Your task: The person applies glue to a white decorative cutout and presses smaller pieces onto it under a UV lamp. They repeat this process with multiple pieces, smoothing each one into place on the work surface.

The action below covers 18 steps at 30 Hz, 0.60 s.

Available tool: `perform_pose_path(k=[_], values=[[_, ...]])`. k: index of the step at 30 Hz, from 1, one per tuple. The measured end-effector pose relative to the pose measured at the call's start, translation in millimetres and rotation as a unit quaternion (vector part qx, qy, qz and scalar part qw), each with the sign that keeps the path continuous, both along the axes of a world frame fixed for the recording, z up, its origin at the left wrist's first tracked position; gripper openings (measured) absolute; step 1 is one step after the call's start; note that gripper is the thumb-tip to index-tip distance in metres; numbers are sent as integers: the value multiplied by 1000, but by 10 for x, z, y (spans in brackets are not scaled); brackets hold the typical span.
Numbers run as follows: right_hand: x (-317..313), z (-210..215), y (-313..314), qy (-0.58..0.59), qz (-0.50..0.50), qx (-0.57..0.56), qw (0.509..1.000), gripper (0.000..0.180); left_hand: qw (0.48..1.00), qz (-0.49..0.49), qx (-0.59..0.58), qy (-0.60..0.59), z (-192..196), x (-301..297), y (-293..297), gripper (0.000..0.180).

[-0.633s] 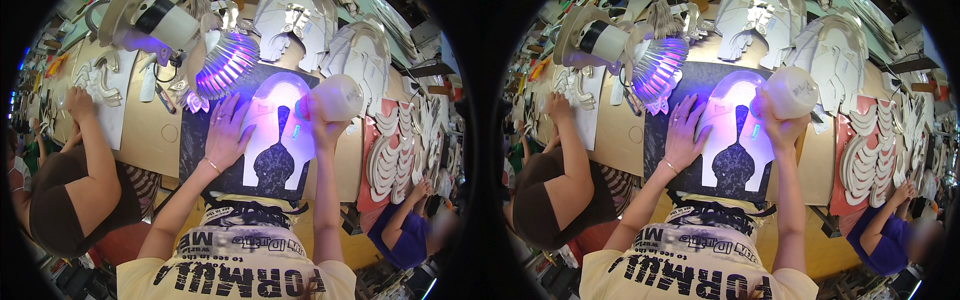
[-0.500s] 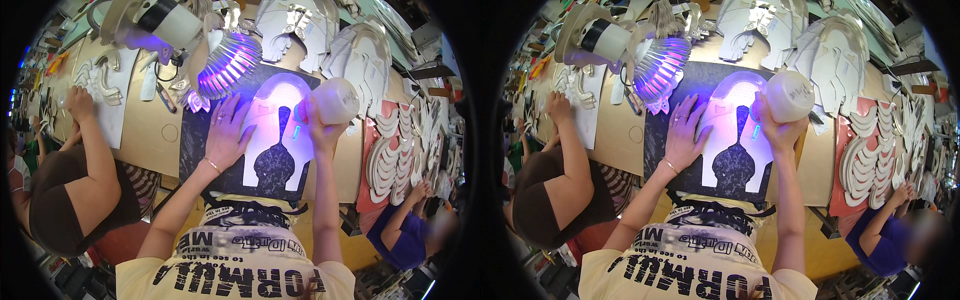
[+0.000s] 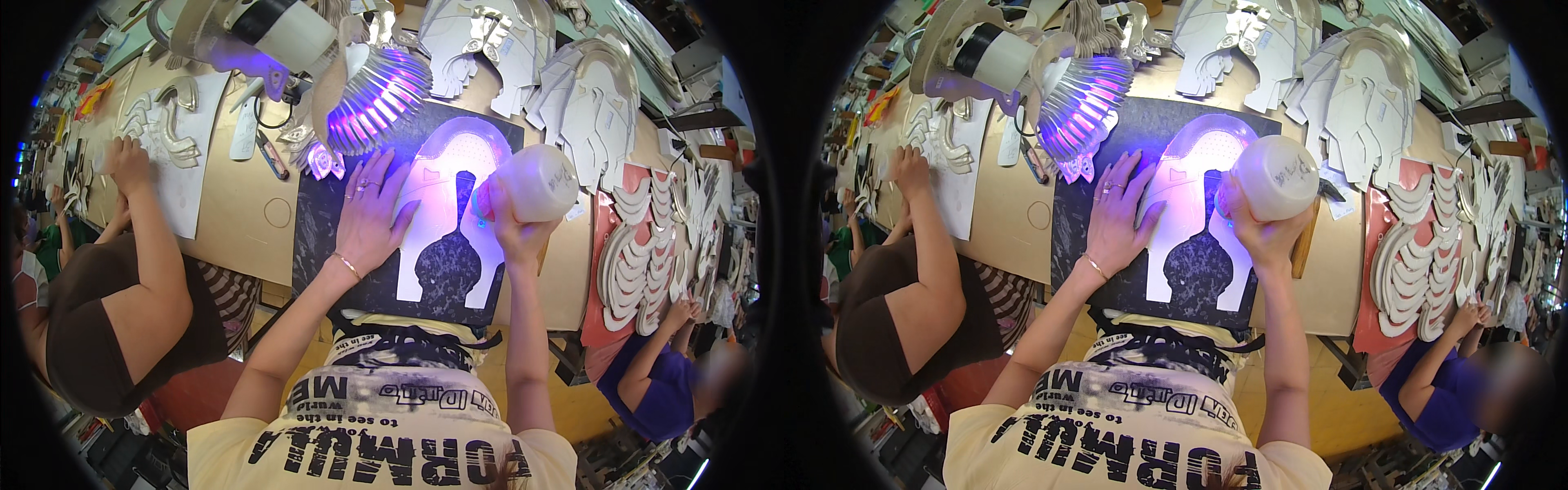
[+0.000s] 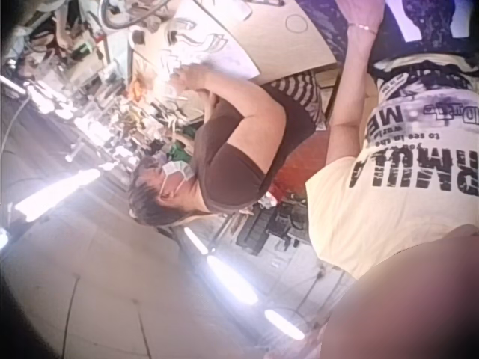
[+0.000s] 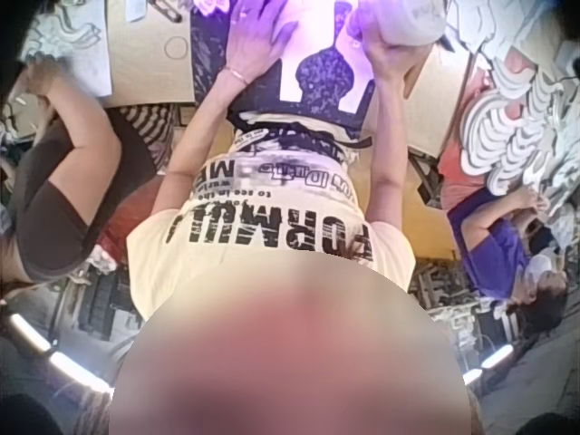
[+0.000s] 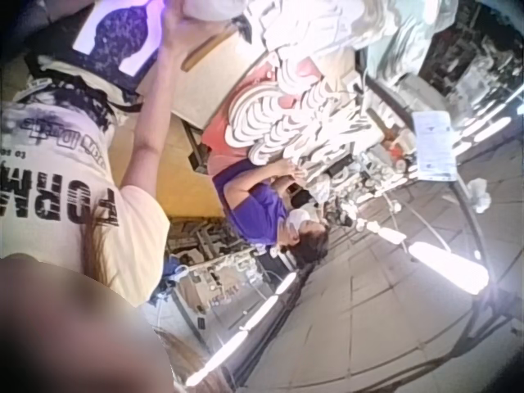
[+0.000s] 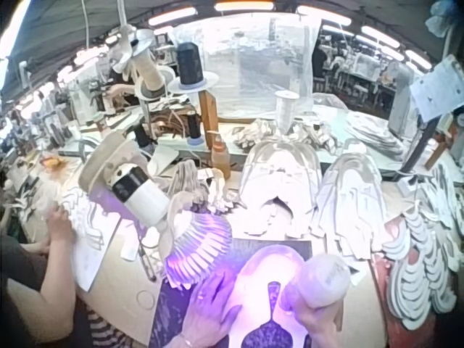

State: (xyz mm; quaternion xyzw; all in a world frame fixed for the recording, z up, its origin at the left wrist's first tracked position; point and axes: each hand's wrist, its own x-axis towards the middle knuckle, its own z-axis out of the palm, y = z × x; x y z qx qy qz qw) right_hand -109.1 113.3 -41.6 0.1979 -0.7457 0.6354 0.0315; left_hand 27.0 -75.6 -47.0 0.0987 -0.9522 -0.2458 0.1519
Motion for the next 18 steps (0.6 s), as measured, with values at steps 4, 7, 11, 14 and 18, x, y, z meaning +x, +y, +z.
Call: perform_pose_path(k=[4,7,11,14,18], values=[[71,28,19,-4,9,-16,1000,34,1000,1,2,0,-3,3,-2,55],[116,49,33,-22,26,-10,999,34,1000,3,1,-2,-10,5,-1,55],[183,81,63,49,16,30,998,36,1000,2,-6,-5,-14,10,-1,55],[272,142,116,2,11,33,999,40,1000,4,-1,-6,-9,8,3,56],[373,249,184,25,7,74,997,43,1000,4,1,-9,4,5,4,56]])
